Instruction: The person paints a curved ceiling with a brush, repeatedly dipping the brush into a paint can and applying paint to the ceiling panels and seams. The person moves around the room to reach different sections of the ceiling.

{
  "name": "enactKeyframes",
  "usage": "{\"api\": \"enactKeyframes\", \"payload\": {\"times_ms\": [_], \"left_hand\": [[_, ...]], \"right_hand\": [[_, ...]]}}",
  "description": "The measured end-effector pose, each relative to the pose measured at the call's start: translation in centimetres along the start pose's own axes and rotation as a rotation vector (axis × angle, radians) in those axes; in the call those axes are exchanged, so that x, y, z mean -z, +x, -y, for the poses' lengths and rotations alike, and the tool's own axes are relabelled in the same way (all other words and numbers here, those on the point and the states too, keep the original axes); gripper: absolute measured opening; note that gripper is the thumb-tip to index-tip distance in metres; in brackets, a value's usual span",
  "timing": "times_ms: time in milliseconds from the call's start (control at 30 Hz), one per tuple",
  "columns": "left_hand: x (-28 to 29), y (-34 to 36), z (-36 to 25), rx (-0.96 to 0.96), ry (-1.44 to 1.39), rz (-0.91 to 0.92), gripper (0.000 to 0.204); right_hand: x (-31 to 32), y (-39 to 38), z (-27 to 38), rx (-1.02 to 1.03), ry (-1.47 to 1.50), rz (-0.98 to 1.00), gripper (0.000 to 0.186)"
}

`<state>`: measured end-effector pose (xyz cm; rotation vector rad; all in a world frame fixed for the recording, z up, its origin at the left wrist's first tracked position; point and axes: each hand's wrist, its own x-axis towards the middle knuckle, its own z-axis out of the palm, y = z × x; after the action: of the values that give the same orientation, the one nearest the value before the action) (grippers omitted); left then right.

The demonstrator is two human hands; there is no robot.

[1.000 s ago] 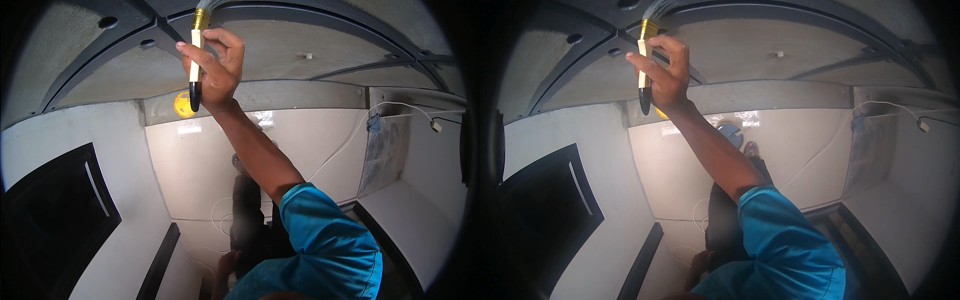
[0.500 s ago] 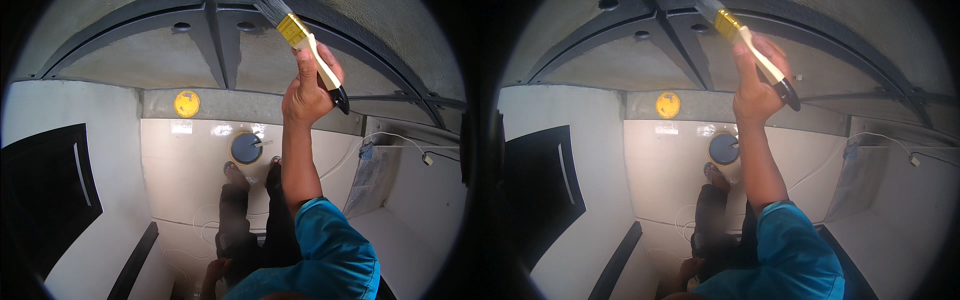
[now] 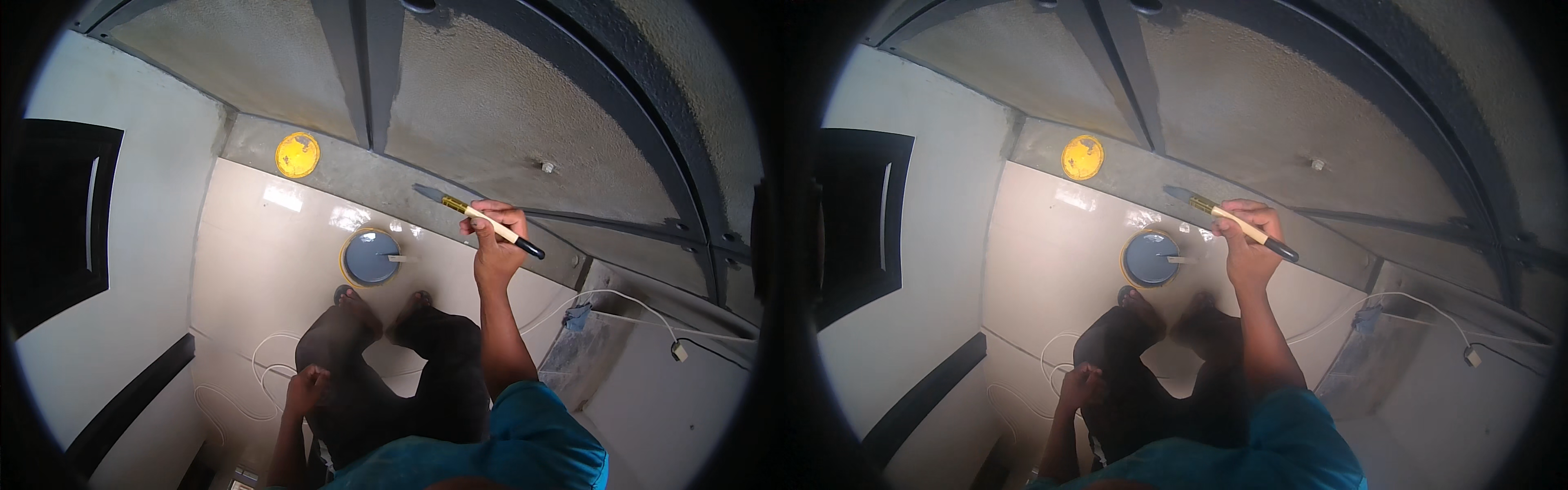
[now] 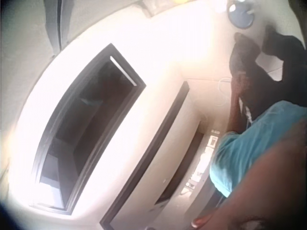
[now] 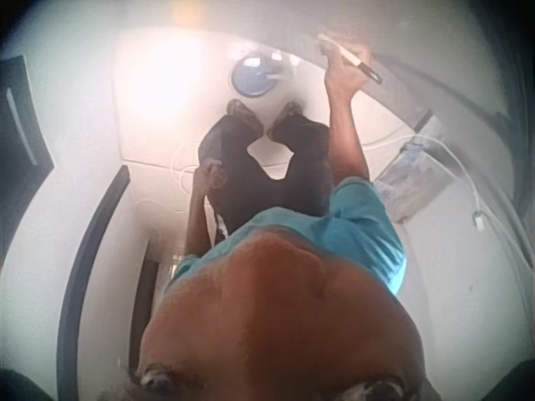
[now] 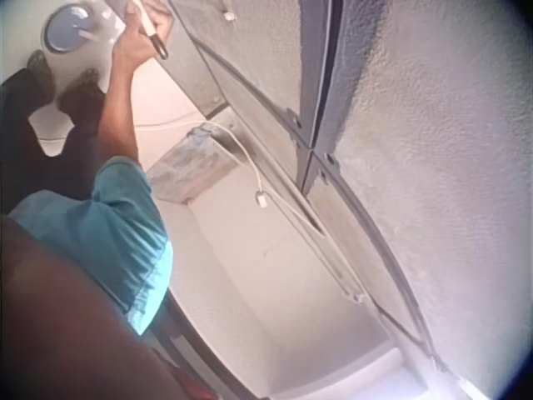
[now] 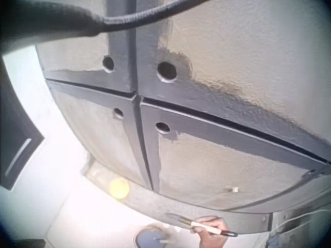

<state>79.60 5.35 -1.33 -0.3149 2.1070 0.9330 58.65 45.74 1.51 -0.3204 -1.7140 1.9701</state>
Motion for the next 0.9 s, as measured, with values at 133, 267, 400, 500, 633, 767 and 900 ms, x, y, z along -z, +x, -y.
{"api": "enactKeyframes", "payload": {"times_ms": [133,267,400,500,633,767,900], "left_hand": [[-2.5,14.0,1.9,-0.114,-0.459,-0.135,0.023],[-3.5,26.4,3.5,-0.190,-0.576,-0.286,0.019],[-3.8,36.7,3.9,-0.257,-0.538,-0.435,0.017],[-2.3,38.7,0.2,-0.401,-0.471,-0.543,0.021],[-1.0,38.8,-1.1,-0.470,-0.591,-0.570,0.026],[-0.8,38.5,-1.0,-0.460,-0.569,-0.600,0.033],[-0.4,38.8,0.2,-0.342,-0.491,-0.578,0.036]], "right_hand": [[1.1,-4.5,-8.5,-0.339,-0.152,0.189,0.020],[1.5,-5.9,-12.6,-0.249,-0.330,0.334,0.021],[1.5,-5.7,-18.3,-0.088,-0.391,0.341,0.024],[1.6,-5.6,-21.9,0.059,-0.495,0.427,0.022],[0.0,-8.0,-23.6,0.097,-0.598,0.573,0.019],[-0.1,-10.9,-26.0,0.079,-0.687,0.651,0.015],[-0.5,-14.2,-30.2,0.028,-0.750,0.697,0.016]]}}
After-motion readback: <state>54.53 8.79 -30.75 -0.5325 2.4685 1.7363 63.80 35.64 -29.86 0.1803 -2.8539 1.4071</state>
